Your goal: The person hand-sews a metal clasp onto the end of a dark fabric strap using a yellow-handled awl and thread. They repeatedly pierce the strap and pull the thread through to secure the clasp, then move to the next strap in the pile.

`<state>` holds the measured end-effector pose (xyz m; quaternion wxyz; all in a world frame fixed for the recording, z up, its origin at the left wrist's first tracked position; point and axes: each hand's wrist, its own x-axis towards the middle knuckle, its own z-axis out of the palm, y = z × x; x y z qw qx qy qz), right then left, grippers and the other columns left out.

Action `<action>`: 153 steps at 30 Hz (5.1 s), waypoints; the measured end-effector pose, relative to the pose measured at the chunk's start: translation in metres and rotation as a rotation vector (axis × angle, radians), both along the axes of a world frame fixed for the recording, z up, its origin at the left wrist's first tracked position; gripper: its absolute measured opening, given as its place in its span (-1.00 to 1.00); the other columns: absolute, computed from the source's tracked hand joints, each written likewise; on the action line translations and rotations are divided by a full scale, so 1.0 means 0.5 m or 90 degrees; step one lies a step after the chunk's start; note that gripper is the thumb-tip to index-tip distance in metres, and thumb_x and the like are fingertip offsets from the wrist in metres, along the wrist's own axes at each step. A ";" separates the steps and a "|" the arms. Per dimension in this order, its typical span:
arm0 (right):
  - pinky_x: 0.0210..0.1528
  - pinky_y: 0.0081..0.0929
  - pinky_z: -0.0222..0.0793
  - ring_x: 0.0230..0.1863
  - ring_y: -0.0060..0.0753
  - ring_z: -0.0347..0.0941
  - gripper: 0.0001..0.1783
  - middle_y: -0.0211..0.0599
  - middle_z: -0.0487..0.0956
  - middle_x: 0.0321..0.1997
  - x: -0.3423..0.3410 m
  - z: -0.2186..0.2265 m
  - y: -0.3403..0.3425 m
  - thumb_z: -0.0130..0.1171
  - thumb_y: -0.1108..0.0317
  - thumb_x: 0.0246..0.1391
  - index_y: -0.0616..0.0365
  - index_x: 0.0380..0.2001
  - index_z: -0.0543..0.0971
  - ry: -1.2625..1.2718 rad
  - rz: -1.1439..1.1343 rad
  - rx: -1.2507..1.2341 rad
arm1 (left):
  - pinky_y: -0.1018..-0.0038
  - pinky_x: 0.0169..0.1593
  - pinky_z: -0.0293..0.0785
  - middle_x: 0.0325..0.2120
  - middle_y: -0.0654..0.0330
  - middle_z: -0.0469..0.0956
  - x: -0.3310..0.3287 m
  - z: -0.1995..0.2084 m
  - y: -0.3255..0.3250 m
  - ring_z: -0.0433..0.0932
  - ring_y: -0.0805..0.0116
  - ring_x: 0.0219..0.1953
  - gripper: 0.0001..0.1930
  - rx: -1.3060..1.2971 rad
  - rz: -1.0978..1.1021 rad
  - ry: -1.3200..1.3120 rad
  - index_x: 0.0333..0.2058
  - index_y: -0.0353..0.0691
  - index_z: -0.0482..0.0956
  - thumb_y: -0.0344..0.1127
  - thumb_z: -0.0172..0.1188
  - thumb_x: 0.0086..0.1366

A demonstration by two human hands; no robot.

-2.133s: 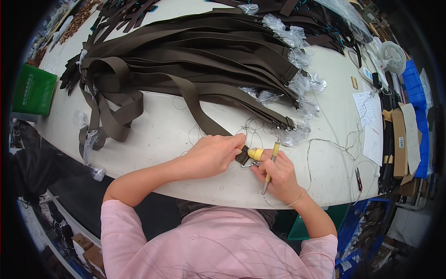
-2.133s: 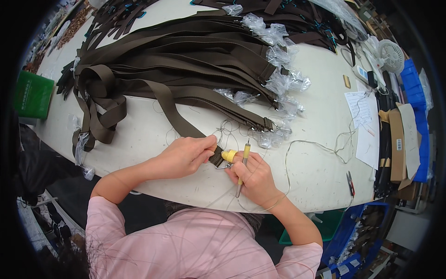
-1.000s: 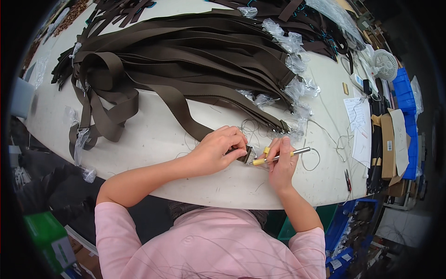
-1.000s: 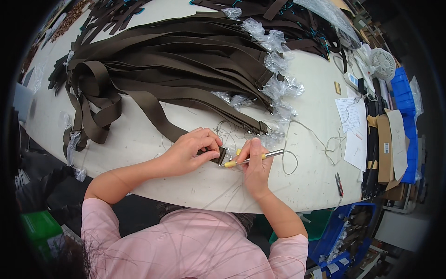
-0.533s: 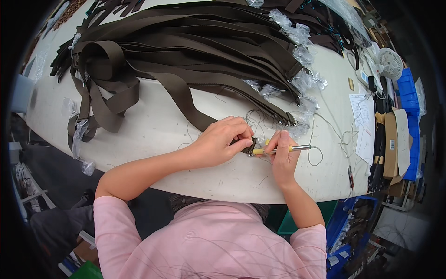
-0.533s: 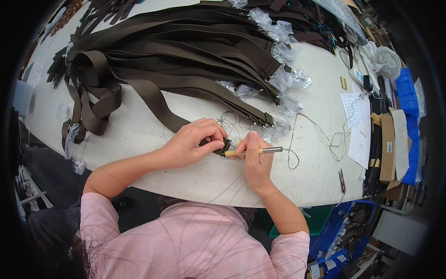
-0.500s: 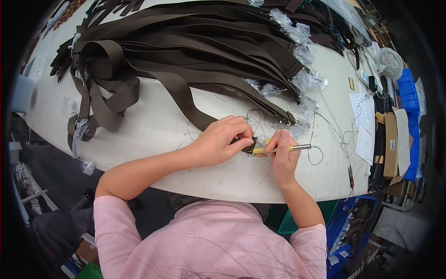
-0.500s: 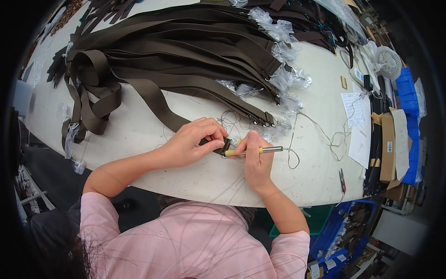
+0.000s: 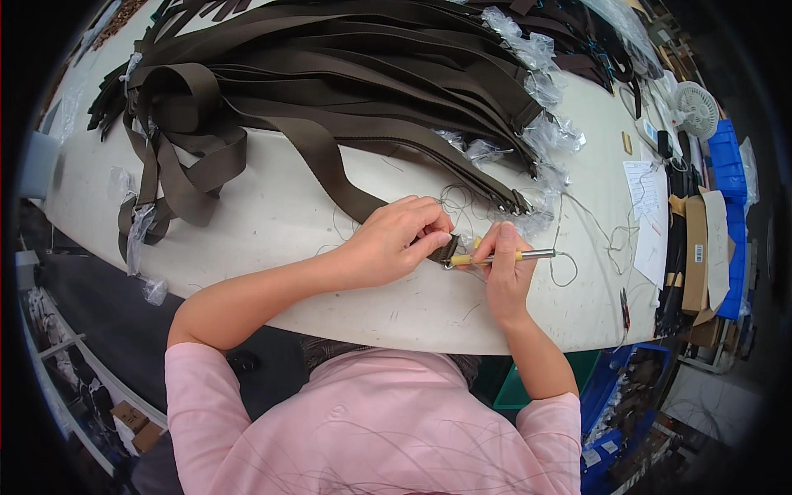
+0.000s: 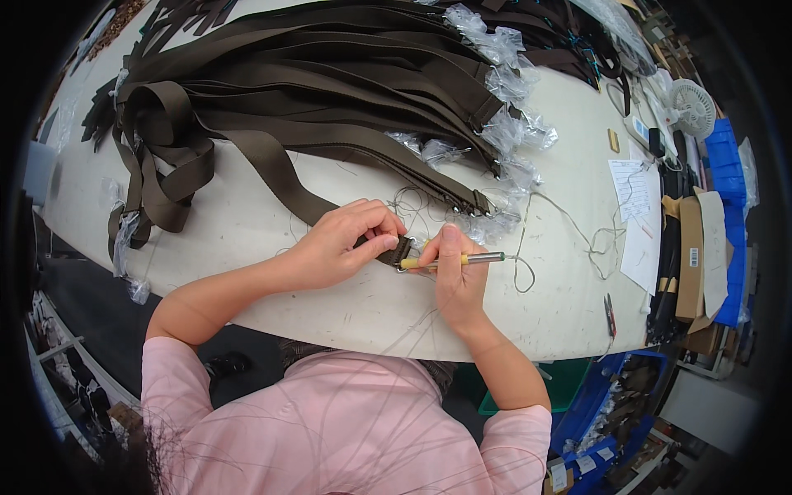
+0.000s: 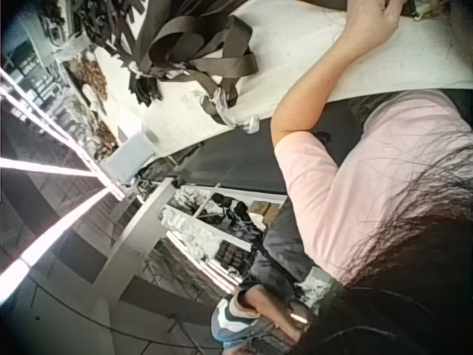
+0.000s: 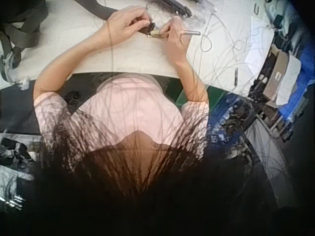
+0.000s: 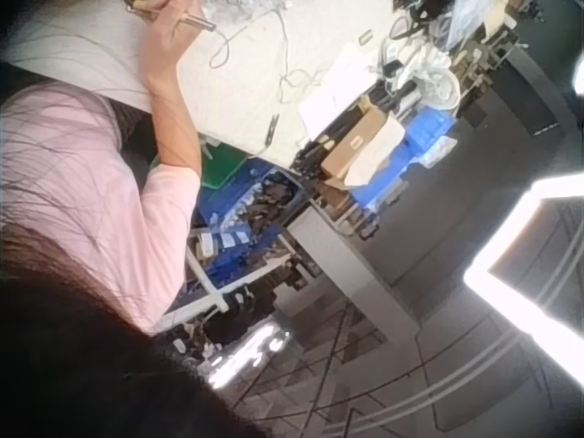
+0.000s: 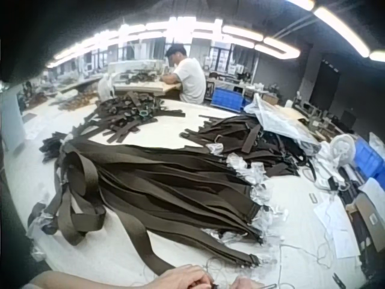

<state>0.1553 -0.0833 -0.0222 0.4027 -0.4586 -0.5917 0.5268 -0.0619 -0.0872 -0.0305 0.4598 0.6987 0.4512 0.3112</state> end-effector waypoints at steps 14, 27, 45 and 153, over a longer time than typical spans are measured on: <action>-0.53 -0.53 0.39 -0.58 -0.60 0.24 -0.40 -0.38 0.30 -0.55 -0.018 -0.001 0.010 -0.21 0.07 0.56 0.16 -0.60 0.36 0.169 -0.039 -0.023 | 0.31 -0.01 0.58 0.00 0.15 0.54 -0.032 -0.003 0.009 0.59 0.19 -0.07 -0.63 0.260 -0.116 0.069 -0.02 -0.12 0.63 -0.55 0.30 0.18; -0.52 -0.62 0.14 -0.58 -0.71 0.20 -0.41 -0.49 0.39 -0.63 -0.018 -0.013 0.012 -0.13 0.08 0.56 0.14 -0.60 0.43 0.019 -0.037 0.007 | 0.32 -0.08 0.54 -0.18 0.19 0.54 -0.017 -0.026 0.006 0.52 0.19 -0.15 -0.87 0.421 -0.114 0.144 -0.32 -0.28 0.51 -0.52 0.24 0.12; -0.49 -0.60 0.35 -0.58 -0.68 0.31 -0.43 -0.46 0.40 -0.60 -0.026 -0.001 0.007 -0.13 0.09 0.55 0.16 -0.58 0.43 -0.006 -0.007 0.003 | 0.30 -0.05 0.47 -0.23 0.13 0.46 -0.016 -0.028 0.006 0.46 0.14 -0.14 -0.81 0.424 -0.129 0.167 -0.28 -0.31 0.48 -0.55 0.22 0.09; -0.45 -0.54 0.50 -0.54 -0.49 0.52 -0.45 -0.35 0.47 -0.53 0.003 -0.032 0.031 -0.13 0.09 0.55 0.24 -0.49 0.46 0.105 -0.054 -0.092 | 0.24 -0.25 0.53 -0.38 0.11 0.54 0.004 -0.015 0.015 0.58 0.08 -0.32 -0.85 0.295 0.033 0.101 -0.28 -0.26 0.49 -0.54 0.26 0.18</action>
